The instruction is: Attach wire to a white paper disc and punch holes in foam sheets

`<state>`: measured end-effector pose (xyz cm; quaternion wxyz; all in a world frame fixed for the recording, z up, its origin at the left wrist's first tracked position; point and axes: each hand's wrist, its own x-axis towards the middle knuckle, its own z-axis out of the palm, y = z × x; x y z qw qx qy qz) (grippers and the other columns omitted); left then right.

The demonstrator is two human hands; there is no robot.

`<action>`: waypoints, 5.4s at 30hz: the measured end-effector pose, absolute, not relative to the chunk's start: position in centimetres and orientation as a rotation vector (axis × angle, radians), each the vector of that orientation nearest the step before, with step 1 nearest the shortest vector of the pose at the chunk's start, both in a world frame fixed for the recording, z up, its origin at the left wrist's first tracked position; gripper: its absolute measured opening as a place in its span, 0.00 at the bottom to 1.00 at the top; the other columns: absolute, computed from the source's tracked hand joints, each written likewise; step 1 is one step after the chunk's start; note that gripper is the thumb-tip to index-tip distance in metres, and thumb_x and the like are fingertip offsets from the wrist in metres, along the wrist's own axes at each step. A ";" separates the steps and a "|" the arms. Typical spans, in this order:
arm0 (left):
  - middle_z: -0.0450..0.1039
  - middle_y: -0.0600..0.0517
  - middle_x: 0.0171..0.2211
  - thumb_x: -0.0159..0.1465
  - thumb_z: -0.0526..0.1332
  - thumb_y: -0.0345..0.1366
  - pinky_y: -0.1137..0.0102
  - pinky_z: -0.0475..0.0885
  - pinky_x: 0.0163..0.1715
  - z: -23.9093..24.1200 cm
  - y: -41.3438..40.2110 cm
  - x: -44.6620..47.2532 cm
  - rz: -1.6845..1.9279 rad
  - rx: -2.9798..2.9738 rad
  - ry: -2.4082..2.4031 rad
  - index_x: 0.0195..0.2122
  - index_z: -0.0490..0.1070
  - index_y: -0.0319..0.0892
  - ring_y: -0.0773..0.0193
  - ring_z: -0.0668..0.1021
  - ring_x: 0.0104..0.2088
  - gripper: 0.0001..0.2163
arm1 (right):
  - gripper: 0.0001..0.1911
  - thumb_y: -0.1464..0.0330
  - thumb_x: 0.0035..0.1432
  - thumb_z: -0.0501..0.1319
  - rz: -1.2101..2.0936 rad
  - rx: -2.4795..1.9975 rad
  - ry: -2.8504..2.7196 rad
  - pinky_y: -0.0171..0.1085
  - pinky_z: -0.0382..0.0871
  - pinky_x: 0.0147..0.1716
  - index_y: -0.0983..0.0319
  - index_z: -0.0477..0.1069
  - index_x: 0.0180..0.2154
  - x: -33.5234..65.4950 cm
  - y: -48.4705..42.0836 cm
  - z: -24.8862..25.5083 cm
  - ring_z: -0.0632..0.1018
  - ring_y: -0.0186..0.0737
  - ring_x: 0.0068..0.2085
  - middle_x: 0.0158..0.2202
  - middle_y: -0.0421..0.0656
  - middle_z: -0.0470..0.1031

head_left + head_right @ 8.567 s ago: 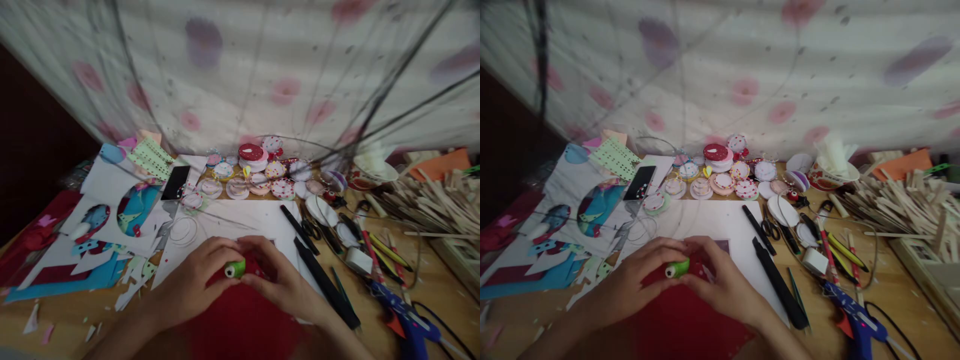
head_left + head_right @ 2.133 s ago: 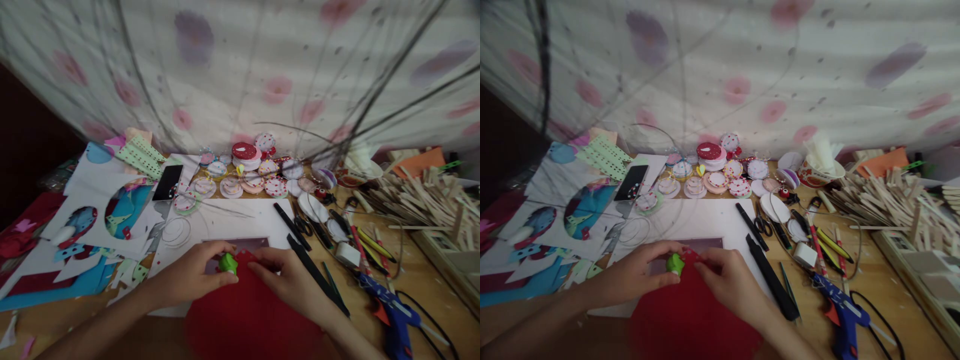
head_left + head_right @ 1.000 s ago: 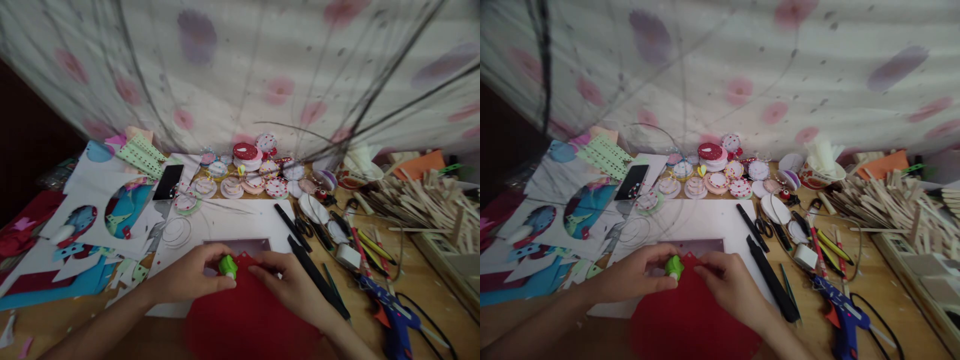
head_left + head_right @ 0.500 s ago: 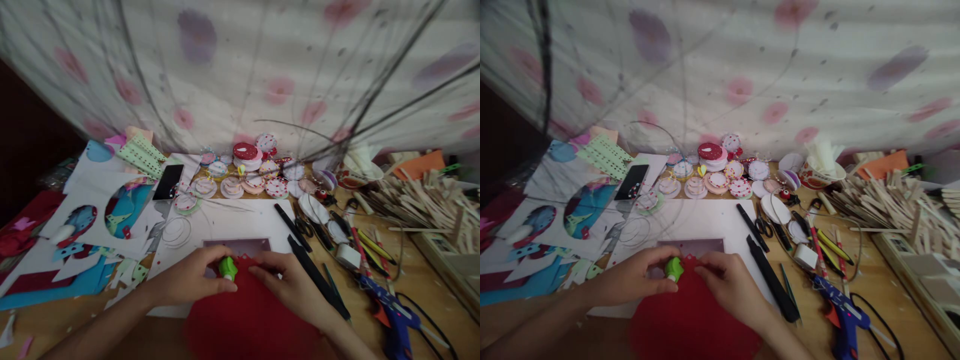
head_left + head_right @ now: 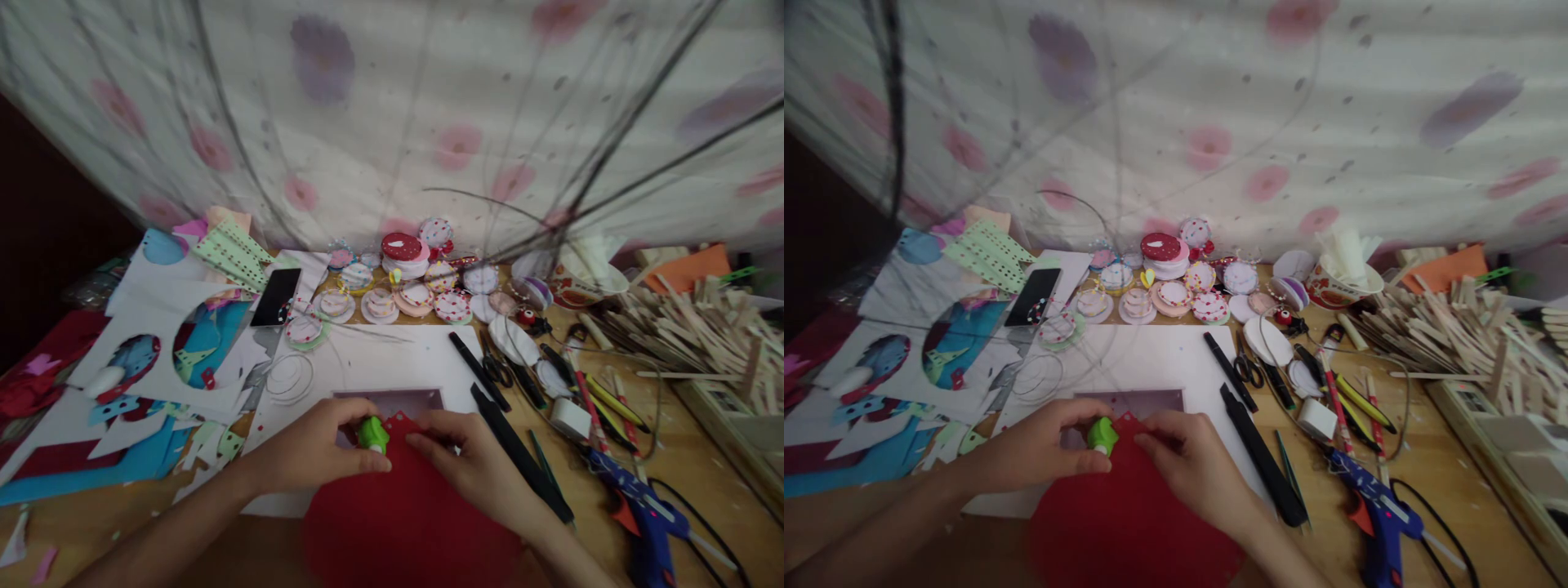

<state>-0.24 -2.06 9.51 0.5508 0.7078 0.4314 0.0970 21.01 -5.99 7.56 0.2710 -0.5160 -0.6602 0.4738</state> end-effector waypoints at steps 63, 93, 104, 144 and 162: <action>0.66 0.46 0.55 0.65 0.56 0.39 0.62 0.60 0.54 10.7 -3.2 -1.3 0.201 1.989 0.920 0.55 0.61 0.45 0.55 0.67 0.54 0.17 | 0.07 0.69 0.57 0.59 1.286 -1.431 -1.976 0.34 0.66 0.32 0.61 0.76 0.32 23.2 -6.5 9.0 0.75 0.37 0.32 0.29 0.40 0.78; 0.65 0.57 0.28 0.60 0.61 0.44 0.76 0.60 0.26 8.8 -1.5 -0.7 0.347 1.279 0.858 0.37 0.66 0.41 0.71 0.67 0.28 0.12 | 0.10 0.65 0.54 0.59 1.654 -1.395 -1.562 0.29 0.59 0.21 0.65 0.71 0.27 21.1 -5.2 9.2 0.67 0.30 0.22 0.23 0.38 0.72; 0.73 0.54 0.33 0.56 0.64 0.43 0.73 0.65 0.34 11.2 -2.3 -0.4 0.205 1.817 1.014 0.40 0.71 0.42 0.64 0.73 0.35 0.13 | 0.10 0.66 0.55 0.60 1.504 -1.378 -1.709 0.29 0.58 0.22 0.65 0.75 0.27 20.5 -5.1 8.7 0.66 0.29 0.23 0.21 0.36 0.71; 0.76 0.48 0.36 0.57 0.58 0.32 0.69 0.66 0.36 9.4 -3.5 1.2 0.290 2.036 1.018 0.41 0.71 0.39 0.58 0.75 0.37 0.11 | 0.23 0.64 0.47 0.69 1.470 -1.201 -1.788 0.41 0.66 0.49 0.59 0.74 0.47 20.2 -5.0 9.0 0.76 0.46 0.45 0.43 0.44 0.78; 0.75 0.48 0.45 0.63 0.58 0.44 0.67 0.67 0.45 10.2 -1.9 -0.7 0.363 1.469 0.958 0.46 0.71 0.42 0.59 0.75 0.45 0.15 | 0.12 0.63 0.55 0.59 1.305 -1.567 -1.861 0.31 0.58 0.23 0.62 0.73 0.25 23.0 -6.1 8.7 0.68 0.34 0.25 0.21 0.37 0.70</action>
